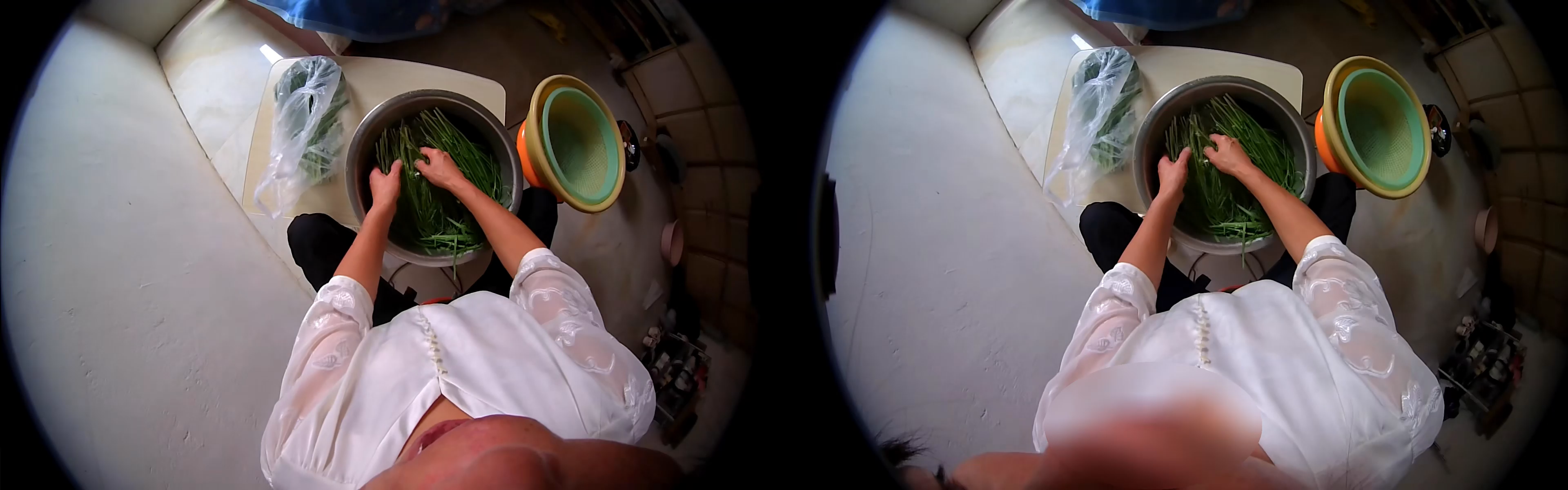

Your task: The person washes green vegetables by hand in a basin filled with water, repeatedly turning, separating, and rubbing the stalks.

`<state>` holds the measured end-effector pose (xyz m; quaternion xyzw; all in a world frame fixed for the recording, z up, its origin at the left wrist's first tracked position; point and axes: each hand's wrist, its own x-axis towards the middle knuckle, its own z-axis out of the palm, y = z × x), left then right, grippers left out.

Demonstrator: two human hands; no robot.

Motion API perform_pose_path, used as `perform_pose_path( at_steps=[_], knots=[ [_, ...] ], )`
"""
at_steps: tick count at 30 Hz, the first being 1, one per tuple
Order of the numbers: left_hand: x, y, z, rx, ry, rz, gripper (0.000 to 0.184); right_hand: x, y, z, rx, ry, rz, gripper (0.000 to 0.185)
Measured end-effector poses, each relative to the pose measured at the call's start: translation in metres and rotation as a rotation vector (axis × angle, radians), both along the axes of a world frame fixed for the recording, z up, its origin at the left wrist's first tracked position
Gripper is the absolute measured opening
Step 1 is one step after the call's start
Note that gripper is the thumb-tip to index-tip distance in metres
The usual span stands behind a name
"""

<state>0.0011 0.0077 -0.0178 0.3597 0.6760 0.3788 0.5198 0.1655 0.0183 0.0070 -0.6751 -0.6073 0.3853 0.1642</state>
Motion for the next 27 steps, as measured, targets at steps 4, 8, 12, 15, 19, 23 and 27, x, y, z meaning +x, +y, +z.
perform_pose_path(
  at_steps=[4,8,12,15,19,23,27],
  knots=[
    [-0.006,0.001,-0.032,0.073,-0.055,0.036,0.045,-0.003,-0.009,0.012,0.049,-0.01,-0.084,0.059],
    [0.002,-0.006,-0.001,-0.02,0.036,0.096,0.045,-0.012,-0.036,0.004,0.364,0.012,-0.025,0.059],
    [0.0,-0.009,-0.032,0.019,0.073,-0.022,0.043,-0.006,-0.041,-0.014,0.3,-0.045,0.047,0.054],
    [0.001,-0.012,-0.016,-0.04,0.228,-0.021,0.04,-0.005,-0.048,-0.012,0.277,-0.057,0.042,0.052],
    [0.012,-0.026,0.002,-0.003,0.223,0.01,0.051,-0.006,-0.071,0.008,0.319,-0.076,0.056,0.052],
    [0.012,-0.034,-0.023,-0.051,0.365,-0.054,0.072,0.004,-0.091,0.017,0.148,-0.146,0.141,0.053],
    [0.012,-0.046,-0.014,-0.08,0.432,-0.059,0.08,0.013,-0.106,0.015,0.175,-0.166,0.137,0.052]
  ],
)
